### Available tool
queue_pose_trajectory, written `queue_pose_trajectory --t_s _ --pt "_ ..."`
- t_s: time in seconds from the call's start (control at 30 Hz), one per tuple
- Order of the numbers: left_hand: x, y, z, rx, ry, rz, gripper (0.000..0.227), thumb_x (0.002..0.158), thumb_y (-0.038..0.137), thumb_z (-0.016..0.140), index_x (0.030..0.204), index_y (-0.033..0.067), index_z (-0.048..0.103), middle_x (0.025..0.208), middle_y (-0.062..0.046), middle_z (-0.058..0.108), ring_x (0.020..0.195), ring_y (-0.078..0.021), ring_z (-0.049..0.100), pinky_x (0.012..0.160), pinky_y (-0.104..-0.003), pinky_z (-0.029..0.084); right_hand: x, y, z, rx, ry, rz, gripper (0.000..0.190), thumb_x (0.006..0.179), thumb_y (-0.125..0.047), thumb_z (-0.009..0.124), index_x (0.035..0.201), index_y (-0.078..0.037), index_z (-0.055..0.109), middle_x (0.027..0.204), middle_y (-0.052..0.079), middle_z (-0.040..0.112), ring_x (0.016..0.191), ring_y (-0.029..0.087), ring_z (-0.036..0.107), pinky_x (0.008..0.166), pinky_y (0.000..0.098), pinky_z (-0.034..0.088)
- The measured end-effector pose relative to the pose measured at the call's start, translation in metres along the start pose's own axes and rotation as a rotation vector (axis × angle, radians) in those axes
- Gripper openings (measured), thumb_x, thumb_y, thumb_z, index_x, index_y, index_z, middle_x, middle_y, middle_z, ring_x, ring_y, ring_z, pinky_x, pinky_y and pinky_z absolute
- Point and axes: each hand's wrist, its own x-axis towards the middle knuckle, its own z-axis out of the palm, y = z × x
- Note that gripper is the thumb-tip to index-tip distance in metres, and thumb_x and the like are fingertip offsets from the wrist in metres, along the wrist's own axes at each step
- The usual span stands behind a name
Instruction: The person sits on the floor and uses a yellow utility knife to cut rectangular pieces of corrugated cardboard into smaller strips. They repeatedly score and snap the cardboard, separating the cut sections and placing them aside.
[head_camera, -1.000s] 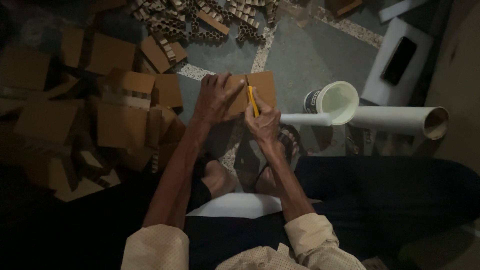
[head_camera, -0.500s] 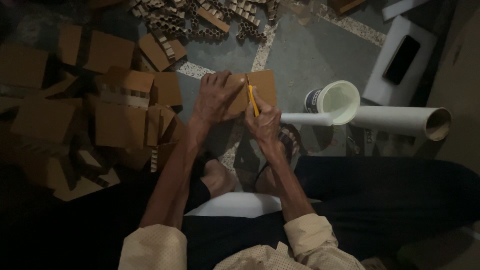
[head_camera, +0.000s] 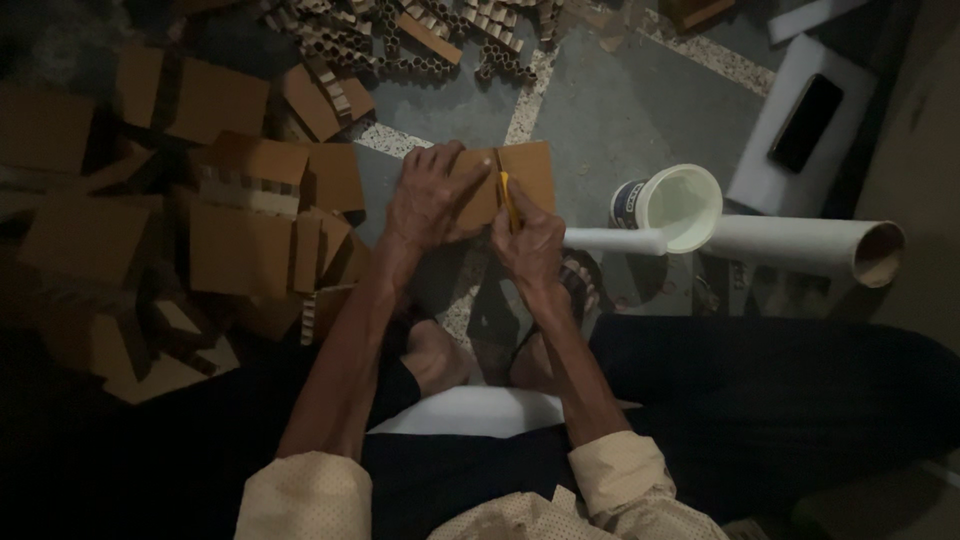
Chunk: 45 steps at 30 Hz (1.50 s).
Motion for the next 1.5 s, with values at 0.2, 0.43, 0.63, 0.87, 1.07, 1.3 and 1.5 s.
queue_pose_trajectory --t_s 0.2,0.43,0.63,0.87,1.07,1.3,1.5 --pt "-0.003 -0.006 0.009 -0.015 0.067 0.058 0.093 0.058 0.047 0.095 0.14 0.0173 0.061 0.13 -0.022 0.051 0.117 -0.0388 0.051 0.095 -0.055 0.04 0.005 0.0 0.001 -0.02 -0.018 -0.013 0.043 0.091 -0.01 0.064 0.132 0.002 0.068 0.078 0.028 0.069 0.063 0.029 0.071 0.06 0.0409 0.055" --pt "-0.004 -0.006 0.012 0.037 0.036 0.036 0.104 0.055 0.056 0.094 0.145 0.0218 0.056 0.134 -0.021 0.052 0.119 -0.0372 0.051 0.098 -0.054 0.04 0.025 0.003 0.001 -0.029 -0.074 -0.006 0.039 0.096 -0.013 0.058 0.131 0.0 0.068 0.087 0.027 0.072 0.068 0.031 0.074 0.063 0.04 0.058" --pt "0.002 0.001 0.005 0.064 -0.053 -0.08 0.114 0.052 0.055 0.095 0.145 0.0045 0.052 0.13 -0.018 0.053 0.119 -0.0337 0.051 0.105 -0.052 0.038 0.023 -0.007 -0.004 0.001 -0.127 0.07 0.046 0.087 -0.008 0.057 0.131 0.002 0.065 0.084 0.029 0.07 0.067 0.039 0.072 0.063 0.044 0.056" --pt "0.004 0.006 0.0 0.074 -0.052 -0.087 0.113 0.046 0.051 0.095 0.142 0.0059 0.055 0.127 -0.014 0.054 0.12 -0.0319 0.05 0.105 -0.048 0.035 0.007 -0.012 -0.015 -0.078 -0.053 -0.105 0.04 0.09 -0.006 0.062 0.129 0.002 0.069 0.088 0.031 0.07 0.075 0.043 0.071 0.065 0.0445 0.056" --pt "0.005 0.01 -0.007 0.09 -0.073 -0.09 0.113 0.047 0.05 0.095 0.143 0.0061 0.055 0.128 -0.014 0.054 0.119 -0.0323 0.05 0.106 -0.048 0.035 -0.013 -0.014 -0.024 -0.067 -0.168 0.07 0.046 0.088 -0.003 0.058 0.134 0.0 0.064 0.076 0.026 0.069 0.059 0.034 0.069 0.055 0.0418 0.054" --pt "0.004 0.008 -0.007 0.055 -0.027 -0.065 0.113 0.047 0.046 0.095 0.143 0.0049 0.054 0.127 -0.016 0.055 0.117 -0.0352 0.052 0.106 -0.051 0.036 -0.038 -0.019 -0.034 -0.11 -0.134 0.052 0.048 0.084 -0.004 0.063 0.132 -0.002 0.069 0.069 0.027 0.065 0.055 0.032 0.068 0.054 0.0416 0.052" --pt "0.003 0.008 -0.005 0.038 -0.007 -0.075 0.108 0.05 0.042 0.093 0.143 0.006 0.054 0.128 -0.014 0.055 0.119 -0.0337 0.052 0.108 -0.049 0.037 -0.045 -0.022 -0.038 -0.143 -0.161 0.086 0.051 0.084 -0.007 0.064 0.134 -0.003 0.067 0.062 0.024 0.063 0.049 0.028 0.065 0.051 0.0403 0.053"
